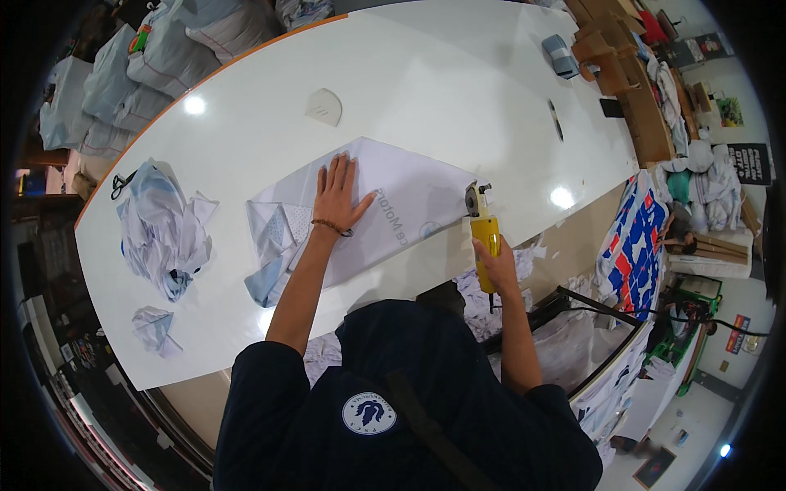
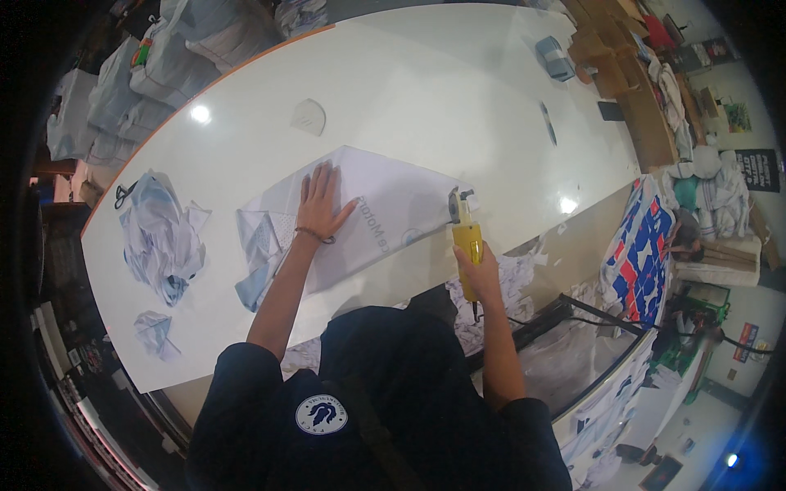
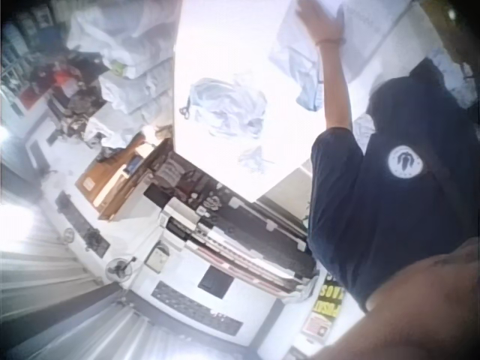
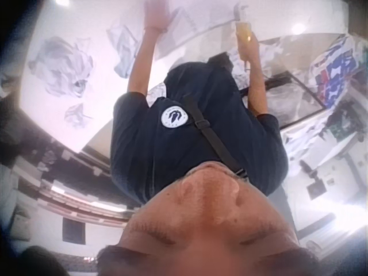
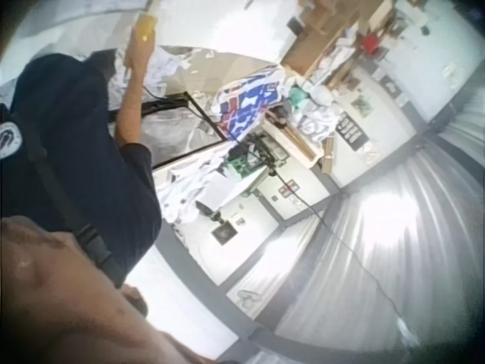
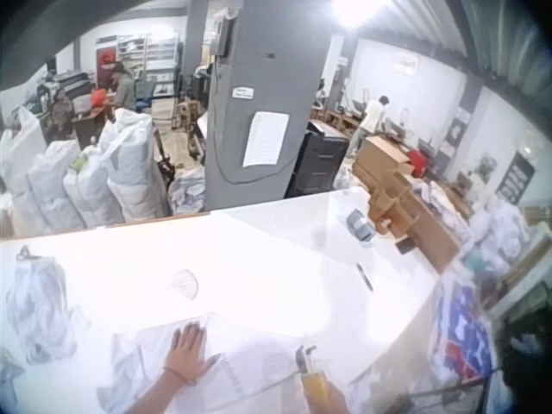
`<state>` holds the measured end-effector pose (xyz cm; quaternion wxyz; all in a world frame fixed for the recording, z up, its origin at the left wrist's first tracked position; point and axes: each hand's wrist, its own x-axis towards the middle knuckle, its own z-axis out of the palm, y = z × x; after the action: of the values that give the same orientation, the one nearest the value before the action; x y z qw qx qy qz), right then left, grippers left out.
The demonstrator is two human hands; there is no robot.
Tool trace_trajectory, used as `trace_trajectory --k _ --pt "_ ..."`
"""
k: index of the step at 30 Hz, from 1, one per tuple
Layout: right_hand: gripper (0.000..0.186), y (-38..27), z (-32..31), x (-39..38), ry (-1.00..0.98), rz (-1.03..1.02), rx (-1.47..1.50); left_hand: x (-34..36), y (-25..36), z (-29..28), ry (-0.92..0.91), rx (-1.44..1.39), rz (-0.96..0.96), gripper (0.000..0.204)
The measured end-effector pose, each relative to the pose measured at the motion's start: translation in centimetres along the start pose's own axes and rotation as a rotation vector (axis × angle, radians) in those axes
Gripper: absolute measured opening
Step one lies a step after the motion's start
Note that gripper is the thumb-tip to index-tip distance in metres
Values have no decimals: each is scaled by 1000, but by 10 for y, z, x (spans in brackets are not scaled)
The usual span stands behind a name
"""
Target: The person cuts a white fabric sheet on a table using a yellow rotary cutter and a white template. They repeatedly position the template, trace around it with a pen, and cut along the marked lines, then fold and stack the cut pieces.
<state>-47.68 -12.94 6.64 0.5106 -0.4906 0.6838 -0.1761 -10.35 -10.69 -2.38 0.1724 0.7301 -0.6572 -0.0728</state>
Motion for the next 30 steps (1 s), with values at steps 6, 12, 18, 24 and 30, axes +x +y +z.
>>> trace_trajectory --k 6,12,18,24,30 --pt "36 14 9 10 43 -100 -22 0 -1 2 5 7 3 85" --pt "37 -3 22 7 67 -34 37 -1 -3 3 -5 16 3 86" --pt "38 -11 32 9 93 8 90 -1 -3 1 -10 -11 -3 88" --pt "37 -21 41 10 128 29 146 -2 -4 1 3 -16 3 88" --pt "36 -27 48 14 142 51 176 -3 -6 2 4 -19 1 87"
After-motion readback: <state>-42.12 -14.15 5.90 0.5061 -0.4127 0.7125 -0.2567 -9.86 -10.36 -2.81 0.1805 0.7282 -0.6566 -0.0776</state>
